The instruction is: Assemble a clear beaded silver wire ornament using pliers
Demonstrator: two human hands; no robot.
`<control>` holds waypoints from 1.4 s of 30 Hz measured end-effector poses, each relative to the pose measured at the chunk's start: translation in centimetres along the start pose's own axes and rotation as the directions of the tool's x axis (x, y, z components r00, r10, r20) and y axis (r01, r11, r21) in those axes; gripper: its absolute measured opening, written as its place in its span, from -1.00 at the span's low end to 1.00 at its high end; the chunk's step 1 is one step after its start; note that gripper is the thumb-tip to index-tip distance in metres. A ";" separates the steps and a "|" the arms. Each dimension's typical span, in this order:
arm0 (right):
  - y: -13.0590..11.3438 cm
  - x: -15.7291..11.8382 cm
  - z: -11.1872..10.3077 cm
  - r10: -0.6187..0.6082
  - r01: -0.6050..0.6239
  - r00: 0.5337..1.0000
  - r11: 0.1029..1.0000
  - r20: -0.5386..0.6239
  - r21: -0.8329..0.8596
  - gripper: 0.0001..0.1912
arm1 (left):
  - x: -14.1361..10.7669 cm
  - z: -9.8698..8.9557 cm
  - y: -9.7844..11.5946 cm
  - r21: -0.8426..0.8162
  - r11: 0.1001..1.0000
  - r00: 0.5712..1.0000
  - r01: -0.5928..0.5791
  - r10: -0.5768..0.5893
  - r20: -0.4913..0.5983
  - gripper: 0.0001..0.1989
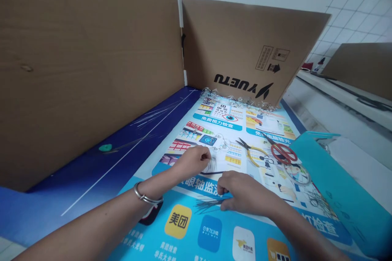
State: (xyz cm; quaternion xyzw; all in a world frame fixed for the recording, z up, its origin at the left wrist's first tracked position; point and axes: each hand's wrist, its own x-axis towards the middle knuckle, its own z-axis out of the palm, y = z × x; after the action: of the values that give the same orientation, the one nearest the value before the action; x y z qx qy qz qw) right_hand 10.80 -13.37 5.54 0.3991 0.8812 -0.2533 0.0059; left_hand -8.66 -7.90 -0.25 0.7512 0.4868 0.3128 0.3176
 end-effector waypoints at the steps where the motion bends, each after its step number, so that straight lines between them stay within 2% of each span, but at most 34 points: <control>1: 0.0 0.1 0.1 0.000 0.000 1.000 1.000 0.005 -0.020 -0.81 | 0.0 0.0 0.1 0.037 0.999 1.000 -0.014 0.014 -0.003 -0.87; 4: 0.1 0.4 0.5 -0.014 0.014 1.000 1.000 0.016 -0.022 -0.93 | -0.1 0.1 0.2 0.125 0.991 0.999 -0.043 0.043 0.001 -0.86; 10: 0.0 0.4 0.6 -0.061 0.063 0.997 0.997 0.042 -0.044 -0.91 | -0.2 0.1 0.1 0.227 0.970 0.997 -0.083 0.083 0.008 -0.86; 20: 0.5 0.5 -0.1 -0.080 0.079 0.993 0.997 0.085 0.013 -0.92 | -0.3 -0.1 0.4 0.245 0.963 0.993 -0.116 0.115 0.017 -0.86; 23: 0.8 0.4 -0.3 -0.075 0.072 0.993 0.997 0.091 0.036 -0.93 | -0.6 -0.2 1.1 0.194 0.969 0.988 -0.153 0.152 0.024 -0.86; 26: 1.0 0.3 -0.7 -0.068 0.064 0.995 0.996 0.074 0.057 -0.92 | -0.9 -0.3 1.9 0.025 0.980 0.979 -0.196 0.194 0.068 -0.87; 29: 1.4 0.3 -1.2 -0.053 0.051 0.998 0.997 0.026 0.063 -0.91 | -1.0 -0.3 2.4 -0.138 0.965 0.952 -0.224 0.247 0.183 -0.85; 31: 1.8 0.3 -1.6 -0.038 0.039 0.999 0.998 -0.019 0.057 -0.89 | -1.1 -0.3 2.5 -0.155 0.954 0.920 -0.257 0.291 0.263 -0.83; 36: 2.7 0.3 -2.1 -0.003 0.005 0.996 1.000 -0.089 0.020 -0.85 | -1.4 0.0 2.7 -0.015 0.923 0.861 -0.385 0.364 0.355 -0.81; 39: 2.8 0.4 -1.7 0.014 -0.016 0.994 1.000 -0.113 -0.014 -0.86 | -1.8 0.3 2.9 0.169 0.880 0.861 -0.445 0.368 0.350 -0.79; 42: 2.6 0.6 -0.9 0.043 -0.051 0.989 0.997 -0.143 -0.051 -0.87 | -2.0 0.7 3.1 0.377 0.773 0.854 -0.510 0.402 0.331 -0.80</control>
State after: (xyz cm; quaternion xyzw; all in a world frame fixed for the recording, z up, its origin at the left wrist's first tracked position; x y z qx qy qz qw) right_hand 12.42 -11.12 5.01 0.4365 0.8764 -0.1997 -0.0397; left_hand -7.17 -10.89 1.45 0.9308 0.3071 0.1692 0.1030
